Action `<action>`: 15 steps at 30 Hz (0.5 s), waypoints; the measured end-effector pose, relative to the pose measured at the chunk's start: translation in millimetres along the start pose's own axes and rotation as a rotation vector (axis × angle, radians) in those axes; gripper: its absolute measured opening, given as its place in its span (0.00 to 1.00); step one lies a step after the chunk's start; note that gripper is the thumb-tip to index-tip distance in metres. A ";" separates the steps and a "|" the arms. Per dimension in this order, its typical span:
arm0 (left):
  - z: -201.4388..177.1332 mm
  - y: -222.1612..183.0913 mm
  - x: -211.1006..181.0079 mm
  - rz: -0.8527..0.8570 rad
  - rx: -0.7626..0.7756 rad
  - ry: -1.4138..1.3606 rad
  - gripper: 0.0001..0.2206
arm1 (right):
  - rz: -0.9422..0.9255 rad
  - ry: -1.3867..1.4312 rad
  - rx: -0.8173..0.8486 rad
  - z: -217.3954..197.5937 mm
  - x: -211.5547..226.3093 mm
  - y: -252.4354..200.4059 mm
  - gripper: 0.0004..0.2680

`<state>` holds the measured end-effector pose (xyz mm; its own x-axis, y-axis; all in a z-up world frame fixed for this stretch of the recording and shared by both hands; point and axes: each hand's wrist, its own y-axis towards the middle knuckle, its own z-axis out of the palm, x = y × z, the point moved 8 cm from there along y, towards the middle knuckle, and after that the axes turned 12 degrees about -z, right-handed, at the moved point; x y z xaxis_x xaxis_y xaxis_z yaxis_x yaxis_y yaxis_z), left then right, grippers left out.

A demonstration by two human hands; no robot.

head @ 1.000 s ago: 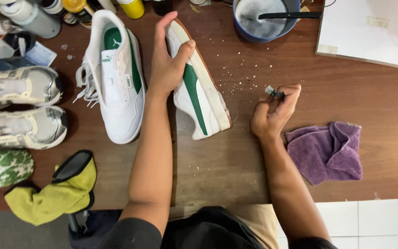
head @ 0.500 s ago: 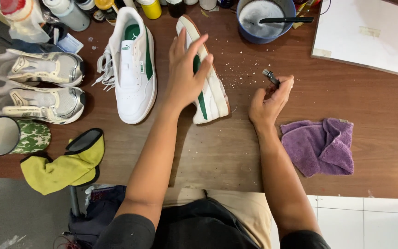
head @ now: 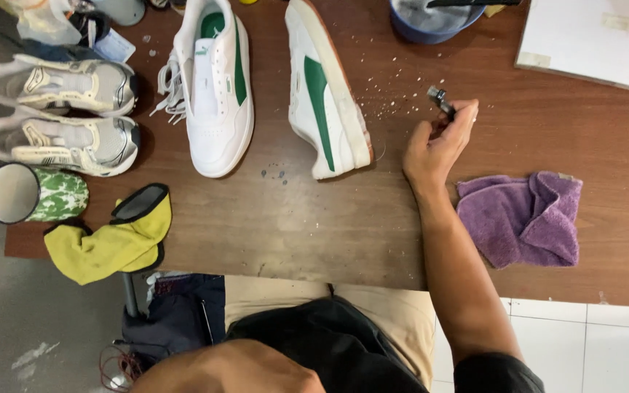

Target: Cleaning the sole of a white sneaker using a brush, cleaning solution, and a cloth at a repair bench.

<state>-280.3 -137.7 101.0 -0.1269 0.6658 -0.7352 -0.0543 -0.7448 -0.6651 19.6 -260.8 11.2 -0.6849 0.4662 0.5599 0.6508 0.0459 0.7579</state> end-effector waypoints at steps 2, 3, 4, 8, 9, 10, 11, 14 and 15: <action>-12.5 -20.1 -12.9 0.207 -0.107 -0.043 0.10 | -0.019 0.014 -0.036 1.6 -15.7 -7.4 0.10; -20.2 -35.7 -26.1 0.420 -0.207 -0.093 0.11 | -0.035 0.028 -0.063 -1.1 -22.0 -14.2 0.12; -18.7 -40.8 -24.3 0.424 -0.204 -0.099 0.11 | -0.032 0.026 -0.056 -4.0 -19.2 -12.4 0.12; -43.0 -106.8 -60.6 1.190 -0.404 -0.277 0.15 | -0.055 0.019 -0.017 -6.5 -15.9 -6.2 0.11; -37.4 -111.8 -72.3 1.294 -0.297 -0.293 0.15 | -0.102 0.035 -0.029 -6.4 -11.8 -9.5 0.10; -18.0 -35.6 -50.7 1.286 -0.330 -0.302 0.15 | -0.101 0.066 -0.019 -14.5 -4.8 -11.3 0.10; 1.5 49.2 -15.6 0.886 -0.440 -0.534 0.12 | -0.125 0.070 -0.003 -9.9 4.8 -6.5 0.11; 15.5 61.2 -11.5 0.843 -0.711 -0.680 0.19 | -0.186 0.112 0.011 8.3 14.0 1.7 0.12; 7.3 18.4 -29.5 1.214 -0.824 -0.554 0.22 | -0.205 0.073 -0.024 -7.2 11.1 -0.3 0.13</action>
<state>-284.7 -171.3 111.3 -0.0353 -0.5271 -0.8490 0.8583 -0.4513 0.2444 9.4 -262.0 19.7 -0.8247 0.3839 0.4153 0.4879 0.1117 0.8657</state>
